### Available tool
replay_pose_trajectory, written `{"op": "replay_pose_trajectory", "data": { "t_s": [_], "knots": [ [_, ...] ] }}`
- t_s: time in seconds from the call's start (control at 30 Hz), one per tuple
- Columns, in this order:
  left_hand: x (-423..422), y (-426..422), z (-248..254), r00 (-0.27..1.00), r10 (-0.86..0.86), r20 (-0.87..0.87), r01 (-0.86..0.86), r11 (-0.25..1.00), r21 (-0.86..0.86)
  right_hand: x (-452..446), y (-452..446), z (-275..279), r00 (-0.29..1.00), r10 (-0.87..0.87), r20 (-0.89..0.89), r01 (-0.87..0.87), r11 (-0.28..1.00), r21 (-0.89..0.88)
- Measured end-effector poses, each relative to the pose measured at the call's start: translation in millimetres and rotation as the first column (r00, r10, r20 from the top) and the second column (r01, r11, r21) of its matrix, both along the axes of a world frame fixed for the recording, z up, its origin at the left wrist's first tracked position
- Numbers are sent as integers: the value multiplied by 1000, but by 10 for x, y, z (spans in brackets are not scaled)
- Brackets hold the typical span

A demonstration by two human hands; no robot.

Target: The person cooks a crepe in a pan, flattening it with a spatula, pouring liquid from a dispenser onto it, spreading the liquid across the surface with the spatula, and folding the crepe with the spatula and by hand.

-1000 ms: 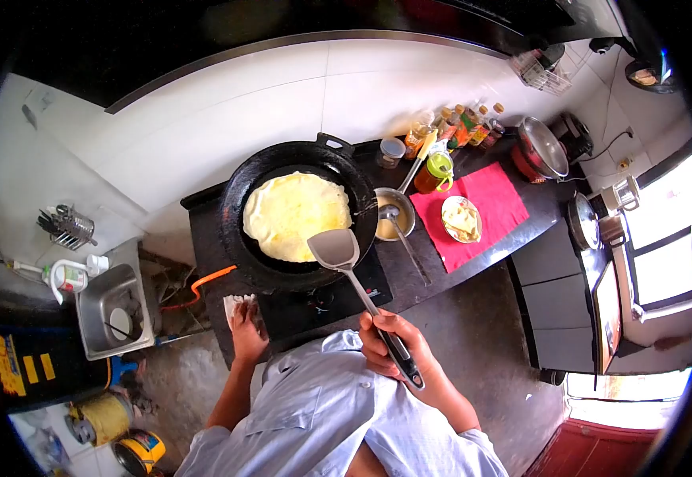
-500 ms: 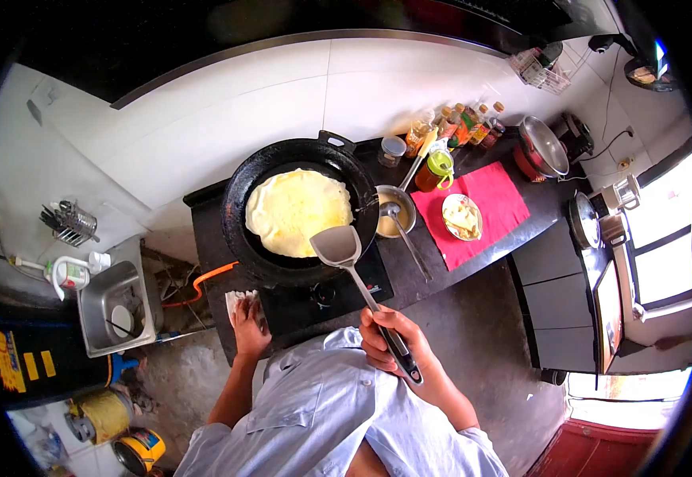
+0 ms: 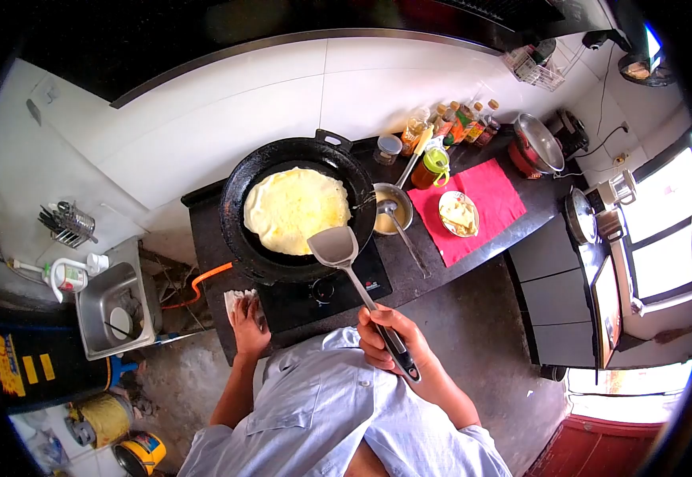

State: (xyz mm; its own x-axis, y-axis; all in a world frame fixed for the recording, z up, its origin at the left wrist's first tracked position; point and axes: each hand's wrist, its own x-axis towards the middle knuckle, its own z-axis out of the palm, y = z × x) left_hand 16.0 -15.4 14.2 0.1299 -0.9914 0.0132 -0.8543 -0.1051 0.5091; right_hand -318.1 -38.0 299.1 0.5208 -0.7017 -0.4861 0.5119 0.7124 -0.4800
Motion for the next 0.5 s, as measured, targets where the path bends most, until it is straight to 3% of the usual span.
{"op": "replay_pose_trajectory", "data": {
  "t_s": [0.5],
  "knots": [
    [50,-94,118,999,-53,11,53,994,-93,51,-88,-36,999,29,31,-29,999,17]
  ]
}}
